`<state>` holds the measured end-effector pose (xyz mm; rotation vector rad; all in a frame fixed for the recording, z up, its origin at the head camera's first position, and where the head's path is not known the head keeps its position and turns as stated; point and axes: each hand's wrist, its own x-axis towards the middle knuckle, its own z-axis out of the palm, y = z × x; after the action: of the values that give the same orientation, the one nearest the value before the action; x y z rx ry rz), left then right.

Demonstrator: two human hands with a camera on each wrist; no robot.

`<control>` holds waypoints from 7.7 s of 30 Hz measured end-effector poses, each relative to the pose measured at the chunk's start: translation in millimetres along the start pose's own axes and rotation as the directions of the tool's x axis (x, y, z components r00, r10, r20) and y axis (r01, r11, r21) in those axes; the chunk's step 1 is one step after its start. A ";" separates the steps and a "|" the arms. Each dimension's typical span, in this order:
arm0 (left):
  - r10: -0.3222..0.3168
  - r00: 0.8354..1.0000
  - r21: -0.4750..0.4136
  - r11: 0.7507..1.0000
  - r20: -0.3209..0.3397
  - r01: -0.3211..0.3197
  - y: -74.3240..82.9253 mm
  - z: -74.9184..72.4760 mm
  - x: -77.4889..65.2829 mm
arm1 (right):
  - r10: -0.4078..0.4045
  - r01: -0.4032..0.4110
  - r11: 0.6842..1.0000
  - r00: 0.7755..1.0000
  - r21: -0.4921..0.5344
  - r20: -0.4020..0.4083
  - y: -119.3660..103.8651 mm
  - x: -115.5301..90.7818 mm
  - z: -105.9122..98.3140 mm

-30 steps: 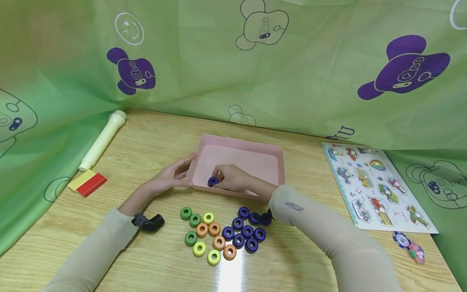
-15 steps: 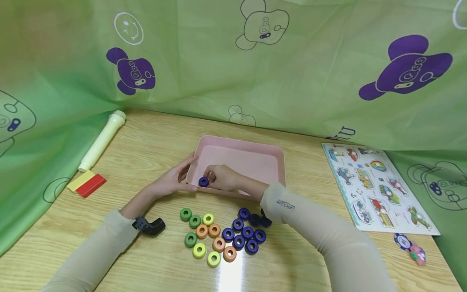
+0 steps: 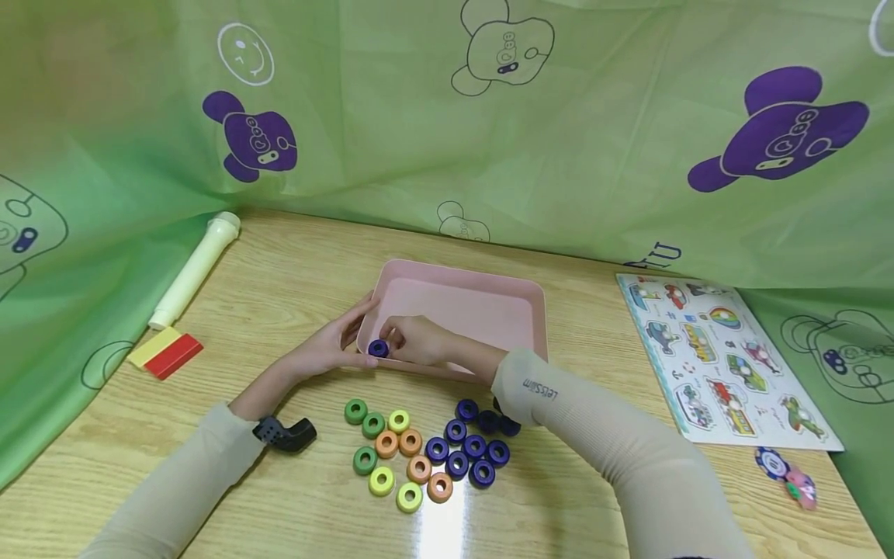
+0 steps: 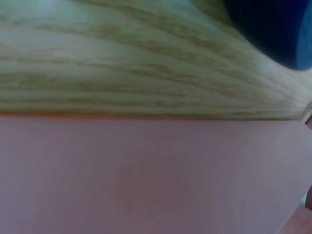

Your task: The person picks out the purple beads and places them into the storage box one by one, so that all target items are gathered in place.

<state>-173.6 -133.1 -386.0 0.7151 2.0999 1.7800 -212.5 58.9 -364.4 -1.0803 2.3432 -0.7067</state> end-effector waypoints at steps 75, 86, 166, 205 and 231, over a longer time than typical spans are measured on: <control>-0.038 0.998 0.033 0.999 -0.040 0.039 2.0 3.3 1.3 | 0.083 -0.059 0.990 0.979 0.130 -0.184 40.6 -195.5 7.1; -0.028 0.999 0.030 0.999 -0.039 0.029 3.0 4.3 -0.1 | -0.005 0.024 0.996 0.972 0.081 -0.234 23.7 -168.5 -18.7; -0.029 0.999 0.028 0.999 -0.036 0.030 3.3 2.3 0.8 | 0.019 -0.009 0.993 0.996 0.117 -0.085 18.4 -18.1 4.1; -0.024 0.999 -0.002 1.000 -0.040 0.024 -12.0 -1.7 1.1 | -0.088 0.122 0.938 0.989 0.325 -0.119 35.7 -189.6 7.0; -0.032 0.999 0.005 0.999 -0.039 0.033 0.6 2.8 2.4 | -0.160 0.176 0.946 0.984 0.272 -0.077 46.5 -191.8 33.1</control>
<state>-174.0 -129.4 -385.7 0.6489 2.1296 1.7858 -106.3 227.6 -381.6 -1.1523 2.1287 -1.1049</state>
